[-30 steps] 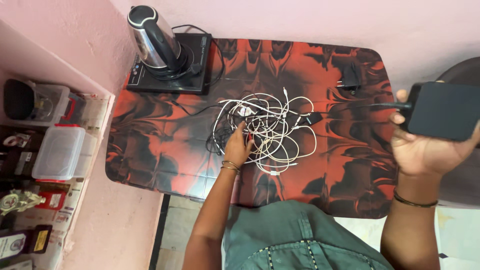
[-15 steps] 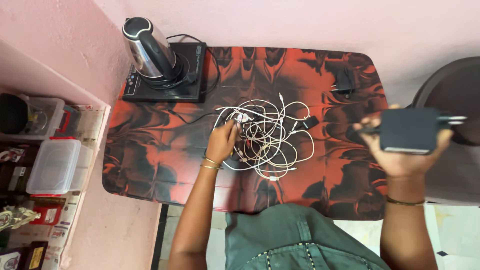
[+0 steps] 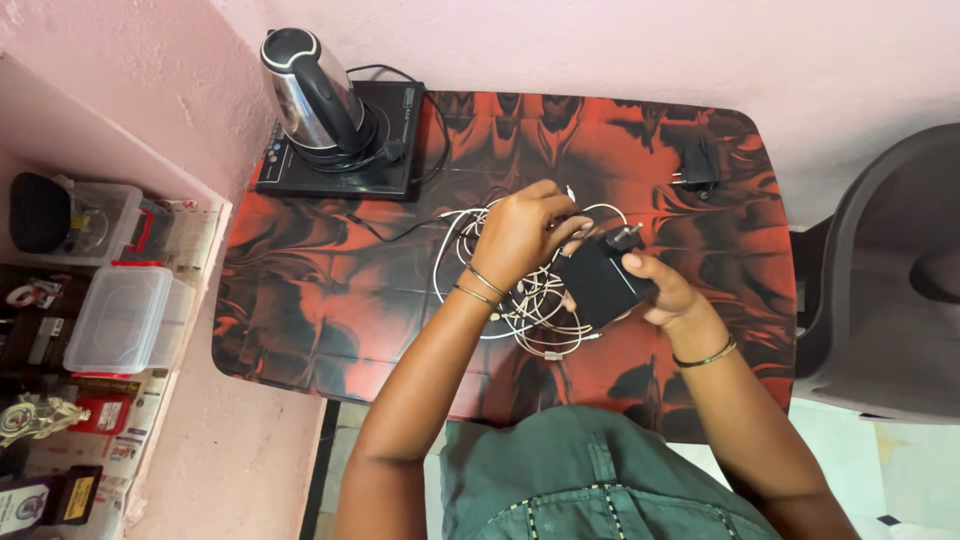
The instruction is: The person untangles a pile of white and black charging cables and adapters on a table. They separate the cables, coil some of them, and place the adapters on the table surface.
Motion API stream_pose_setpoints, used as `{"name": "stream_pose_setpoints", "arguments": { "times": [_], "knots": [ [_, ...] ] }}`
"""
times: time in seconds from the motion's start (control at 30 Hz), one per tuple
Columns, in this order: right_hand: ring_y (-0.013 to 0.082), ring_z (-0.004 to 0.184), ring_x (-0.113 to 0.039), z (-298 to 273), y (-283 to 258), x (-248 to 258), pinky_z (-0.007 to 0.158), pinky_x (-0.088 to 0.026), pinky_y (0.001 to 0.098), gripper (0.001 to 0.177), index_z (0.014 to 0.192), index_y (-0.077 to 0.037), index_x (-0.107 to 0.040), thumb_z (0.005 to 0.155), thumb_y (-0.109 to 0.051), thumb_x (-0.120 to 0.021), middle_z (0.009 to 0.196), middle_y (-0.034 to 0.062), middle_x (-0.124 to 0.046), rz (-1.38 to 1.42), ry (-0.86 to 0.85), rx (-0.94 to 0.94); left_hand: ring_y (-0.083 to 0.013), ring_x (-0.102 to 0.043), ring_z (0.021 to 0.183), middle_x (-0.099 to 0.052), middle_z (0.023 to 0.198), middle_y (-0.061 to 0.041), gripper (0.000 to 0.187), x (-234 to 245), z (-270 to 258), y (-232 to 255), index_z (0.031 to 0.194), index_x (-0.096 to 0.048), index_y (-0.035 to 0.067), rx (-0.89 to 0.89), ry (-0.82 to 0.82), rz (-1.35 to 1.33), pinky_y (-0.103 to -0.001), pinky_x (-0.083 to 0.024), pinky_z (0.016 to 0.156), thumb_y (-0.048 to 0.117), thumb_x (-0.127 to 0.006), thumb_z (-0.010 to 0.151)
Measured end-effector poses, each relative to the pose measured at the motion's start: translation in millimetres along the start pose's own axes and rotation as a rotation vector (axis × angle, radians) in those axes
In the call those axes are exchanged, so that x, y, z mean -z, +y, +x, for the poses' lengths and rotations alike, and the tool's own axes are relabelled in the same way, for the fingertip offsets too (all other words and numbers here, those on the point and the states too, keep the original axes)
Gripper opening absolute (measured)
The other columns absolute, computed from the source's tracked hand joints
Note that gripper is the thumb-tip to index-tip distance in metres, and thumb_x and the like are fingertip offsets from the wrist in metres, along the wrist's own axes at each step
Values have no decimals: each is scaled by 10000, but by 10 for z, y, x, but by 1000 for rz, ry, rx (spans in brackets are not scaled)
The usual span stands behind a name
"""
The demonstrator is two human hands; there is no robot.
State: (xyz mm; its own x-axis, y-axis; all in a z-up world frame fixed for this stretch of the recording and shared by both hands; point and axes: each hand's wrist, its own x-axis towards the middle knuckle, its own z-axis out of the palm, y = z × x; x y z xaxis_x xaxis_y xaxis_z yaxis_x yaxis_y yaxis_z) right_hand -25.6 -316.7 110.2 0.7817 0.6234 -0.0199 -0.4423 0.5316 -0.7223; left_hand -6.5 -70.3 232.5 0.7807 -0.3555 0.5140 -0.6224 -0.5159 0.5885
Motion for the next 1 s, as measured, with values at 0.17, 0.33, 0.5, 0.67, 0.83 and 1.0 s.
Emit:
{"name": "stream_pose_setpoints", "arguments": {
  "times": [0.17, 0.33, 0.5, 0.67, 0.83, 1.0],
  "knots": [
    [304, 1091, -687, 23, -26, 46, 964, -554, 425, 654, 1410, 47, -487, 933, -351, -691, 1238, 210, -670, -29, -15, -4, -310, -669, 886, -688, 938, -68, 193, 40, -16, -90, 884, -764, 89, -114, 108, -29, -413, -528, 782, 282, -760, 879],
    [346, 1073, -700, 85, -158, -302, 956, -565, 444, 747, 1426, 87, -481, 940, -440, -690, 1219, 266, -656, -38, -152, -5, -256, -691, 1137, -741, 1173, -75, 265, -91, -118, -355, 1069, -761, 151, 37, -104, -333, -389, -525, 985, 366, -629, 987],
    [356, 984, -671, 76, -347, -562, 905, -545, 465, 831, 1417, 92, -510, 901, -532, -697, 1315, 233, -599, -104, -98, 203, -167, -668, 1109, -705, 1143, -16, 461, -475, -447, -843, 1187, -676, 191, 382, -488, -777, -312, -491, 1003, 563, -601, 926],
    [339, 1013, -637, -139, -667, -385, 906, -509, 543, 701, 1281, 22, -578, 926, -576, -660, 1256, 195, -562, 28, 56, 447, -233, -691, 977, -736, 977, -67, 259, -601, -872, -1259, 944, -743, 99, 54, -168, -252, -359, -521, 883, 329, -810, 845],
    [323, 901, -610, -389, -812, -132, 907, -481, 481, 735, 1270, 8, -604, 933, -646, -627, 1205, 153, -568, 56, 105, 574, -257, -605, 772, -621, 850, -109, 310, -350, -910, -1317, 921, -664, 21, 352, 0, -206, -347, -494, 719, 276, -836, 885],
    [291, 867, -570, -617, -934, 52, 909, -465, 446, 723, 1255, 9, -583, 930, -637, -565, 1194, 132, -564, 198, 162, 636, -246, -686, 879, -706, 1028, -85, 198, -77, -799, -1107, 1044, -737, 71, 223, 133, -53, -316, -540, 749, 161, -800, 879]
  ]
}}
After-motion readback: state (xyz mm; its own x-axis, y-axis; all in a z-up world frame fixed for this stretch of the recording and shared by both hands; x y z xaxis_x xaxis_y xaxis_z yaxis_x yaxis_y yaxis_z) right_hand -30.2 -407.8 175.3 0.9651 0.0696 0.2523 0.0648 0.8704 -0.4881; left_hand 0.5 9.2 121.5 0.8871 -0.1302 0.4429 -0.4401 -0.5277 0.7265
